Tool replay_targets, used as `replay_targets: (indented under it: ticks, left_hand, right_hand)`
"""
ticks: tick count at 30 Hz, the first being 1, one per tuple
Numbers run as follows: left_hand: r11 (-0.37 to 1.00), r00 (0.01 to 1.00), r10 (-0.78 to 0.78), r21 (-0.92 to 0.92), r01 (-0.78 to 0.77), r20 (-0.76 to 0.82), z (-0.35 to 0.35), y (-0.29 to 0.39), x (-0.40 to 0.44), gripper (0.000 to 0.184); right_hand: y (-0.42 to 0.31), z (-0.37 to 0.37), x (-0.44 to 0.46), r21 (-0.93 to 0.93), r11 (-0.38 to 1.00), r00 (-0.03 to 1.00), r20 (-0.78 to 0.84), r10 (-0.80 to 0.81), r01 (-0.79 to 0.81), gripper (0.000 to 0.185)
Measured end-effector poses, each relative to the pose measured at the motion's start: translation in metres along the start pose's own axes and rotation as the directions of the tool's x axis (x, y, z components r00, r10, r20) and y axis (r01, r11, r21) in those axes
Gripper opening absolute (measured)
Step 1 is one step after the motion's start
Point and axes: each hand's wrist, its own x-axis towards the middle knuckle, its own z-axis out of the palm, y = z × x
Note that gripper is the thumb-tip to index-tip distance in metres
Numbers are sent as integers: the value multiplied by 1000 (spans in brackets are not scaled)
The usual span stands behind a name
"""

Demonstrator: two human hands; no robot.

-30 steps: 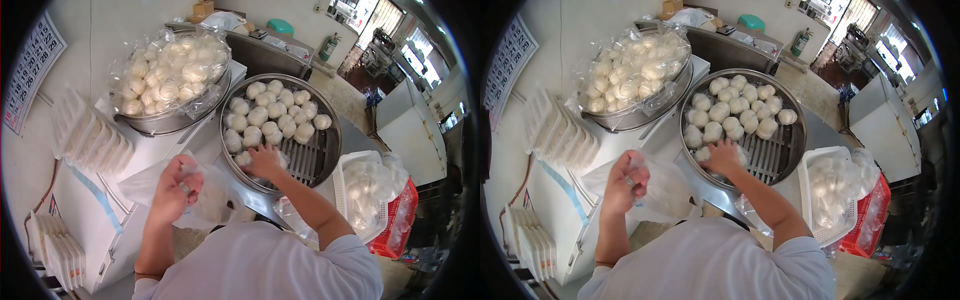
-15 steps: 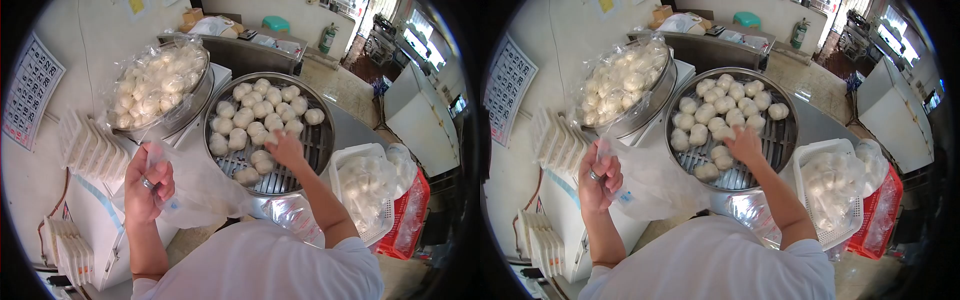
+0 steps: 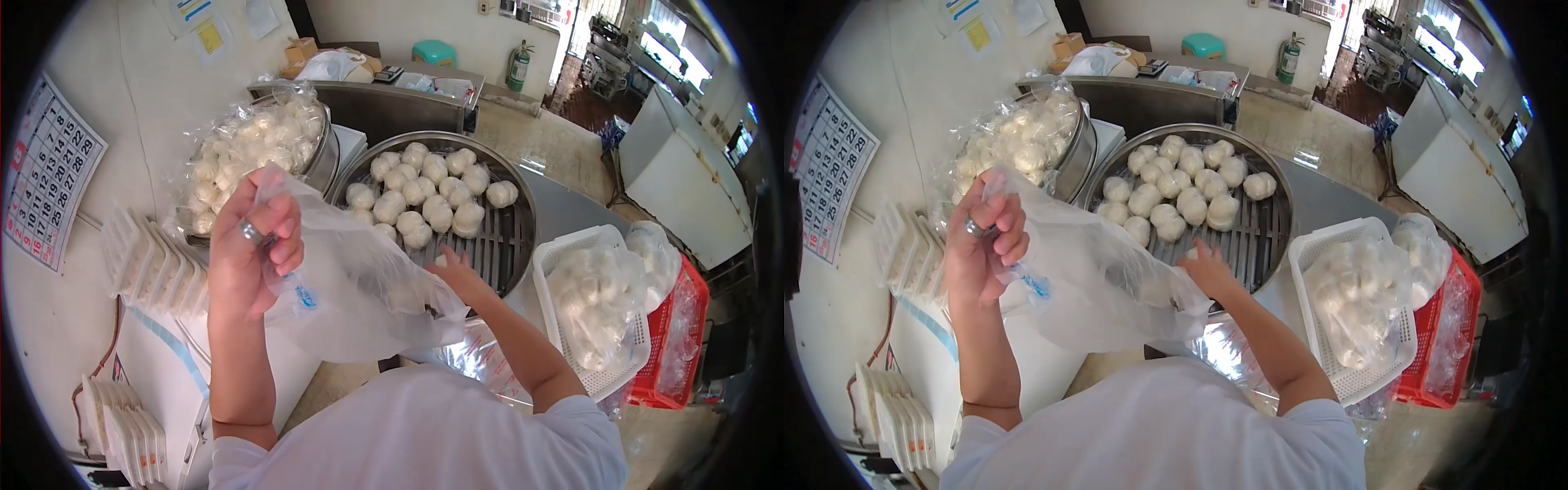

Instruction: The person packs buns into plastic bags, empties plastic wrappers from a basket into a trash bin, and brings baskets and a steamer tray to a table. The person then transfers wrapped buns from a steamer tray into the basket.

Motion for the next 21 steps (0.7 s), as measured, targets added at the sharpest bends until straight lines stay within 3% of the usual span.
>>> replay_targets:
  ticks: [4,6,8,9,10,11,12,13,14,16,19,20,21]
  left_hand:
    - [999,996,-42,-26,44,80,13,-4,12,32]
    - [998,990,-58,-22,61,126,22,-3,18,32]
    - [996,985,-77,-21,81,155,30,-3,22,31]
    - [996,983,-84,-20,89,164,33,-3,23,30]
    - [995,981,-89,-19,93,173,37,-2,27,29]
    - [995,976,-90,-13,95,201,40,-3,31,27]
    - [995,969,-94,-8,98,228,43,-5,36,25]
    - [995,962,-99,-3,103,255,47,-9,40,23]
    - [993,958,-117,12,118,261,53,-12,45,20]
    - [988,949,-156,45,149,273,69,-21,55,15]
    - [964,895,-249,2,267,370,95,-40,69,13]
    - [952,867,-268,-22,305,421,105,-42,71,13]
    - [938,835,-285,-43,345,470,116,-44,71,14]
  right_hand:
    - [-3,-11,-24,-66,987,989,4,-147,147,46]
    - [23,21,-7,-136,971,970,-115,-212,196,48]
    - [36,11,-10,261,962,994,-91,-55,77,48]
    - [32,-32,-19,631,769,994,59,88,-105,48]
    - [34,-58,-26,859,423,957,247,154,-290,48]
    - [61,-49,-26,989,70,984,121,132,-131,50]
    - [63,-78,-41,967,-253,1000,28,2,-26,57]
    - [52,-91,-51,881,-433,976,-128,174,193,66]
    - [53,-114,-63,832,-517,972,-236,0,202,74]
    - [26,-147,-82,738,-575,902,-431,0,353,72]
    - [-23,-158,-91,635,-737,849,-502,-164,233,82]
    - [-34,-150,-86,634,-738,855,-494,-156,231,78]
    - [-40,-142,-76,706,-684,908,-388,-157,183,76]
